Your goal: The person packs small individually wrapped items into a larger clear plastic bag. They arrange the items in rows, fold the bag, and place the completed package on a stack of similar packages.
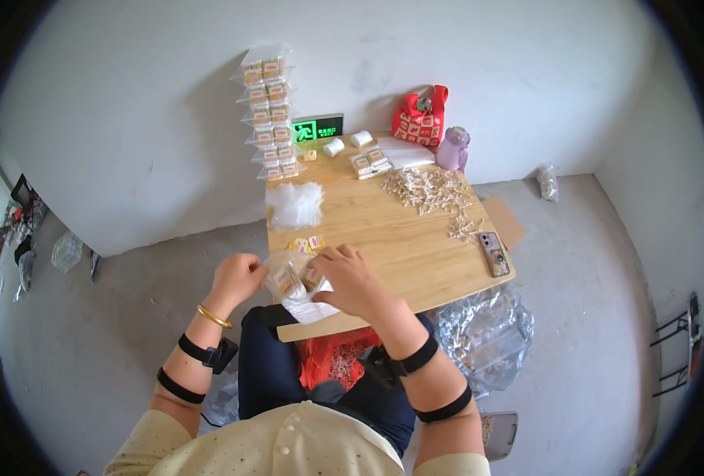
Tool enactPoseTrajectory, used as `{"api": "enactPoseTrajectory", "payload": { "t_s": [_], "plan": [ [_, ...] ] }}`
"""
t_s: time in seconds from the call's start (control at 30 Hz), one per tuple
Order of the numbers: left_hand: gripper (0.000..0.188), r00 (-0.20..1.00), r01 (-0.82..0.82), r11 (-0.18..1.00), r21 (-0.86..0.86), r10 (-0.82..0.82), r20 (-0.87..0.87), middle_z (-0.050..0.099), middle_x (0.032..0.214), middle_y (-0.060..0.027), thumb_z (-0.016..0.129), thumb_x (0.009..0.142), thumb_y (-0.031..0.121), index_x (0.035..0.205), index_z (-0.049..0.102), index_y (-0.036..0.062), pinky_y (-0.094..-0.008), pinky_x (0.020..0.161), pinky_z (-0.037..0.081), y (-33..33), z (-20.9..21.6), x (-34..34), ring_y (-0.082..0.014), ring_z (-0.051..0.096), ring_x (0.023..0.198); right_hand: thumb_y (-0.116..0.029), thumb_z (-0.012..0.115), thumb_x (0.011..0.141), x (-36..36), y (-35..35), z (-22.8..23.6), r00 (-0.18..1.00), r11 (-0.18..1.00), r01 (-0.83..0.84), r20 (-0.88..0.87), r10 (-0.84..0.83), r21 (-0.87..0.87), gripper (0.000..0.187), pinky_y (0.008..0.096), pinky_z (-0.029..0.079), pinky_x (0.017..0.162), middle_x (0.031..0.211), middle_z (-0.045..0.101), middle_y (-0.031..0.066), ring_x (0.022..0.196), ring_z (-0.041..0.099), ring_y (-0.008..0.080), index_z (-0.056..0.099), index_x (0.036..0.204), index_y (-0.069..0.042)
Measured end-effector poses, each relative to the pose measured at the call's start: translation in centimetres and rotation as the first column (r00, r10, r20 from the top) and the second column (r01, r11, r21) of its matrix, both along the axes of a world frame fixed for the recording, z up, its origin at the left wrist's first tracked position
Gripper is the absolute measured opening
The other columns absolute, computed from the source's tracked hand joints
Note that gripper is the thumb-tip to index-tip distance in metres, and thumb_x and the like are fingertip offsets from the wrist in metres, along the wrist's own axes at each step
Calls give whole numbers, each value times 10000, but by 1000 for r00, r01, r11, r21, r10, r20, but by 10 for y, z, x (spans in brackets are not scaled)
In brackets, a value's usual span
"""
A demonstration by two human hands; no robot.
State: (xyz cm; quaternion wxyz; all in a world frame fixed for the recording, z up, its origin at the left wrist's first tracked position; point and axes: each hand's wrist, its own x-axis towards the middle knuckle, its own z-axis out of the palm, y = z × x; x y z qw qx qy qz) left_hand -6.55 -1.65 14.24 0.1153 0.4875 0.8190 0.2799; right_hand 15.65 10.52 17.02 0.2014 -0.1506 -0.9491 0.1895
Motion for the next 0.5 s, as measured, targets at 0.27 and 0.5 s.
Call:
{"api": "enactPoseTrajectory", "payload": {
  "t_s": [0.27,0.5],
  "plan": [
    [194,943,167,980,108,-127,-307,648,726,-53,692,802,272,808,645,85,-326,669,491,6,17,-1,-254,641,726,-120,667,801,-2,22,-18,999,986,18,-46,-11,163,28,362,408,909,966,598,17,1032,517,226,646,812,-106],
    [442,808,496,864,84,-424,-409,591,940,-86,809,727,352,952,556,68,-372,714,475,15,22,47,-280,594,835,-126,643,811,-9,28,-17,995,984,-14,-91,31,178,48,357,406,901,911,598,21,1015,521,227,642,765,-115]
  ]
}}
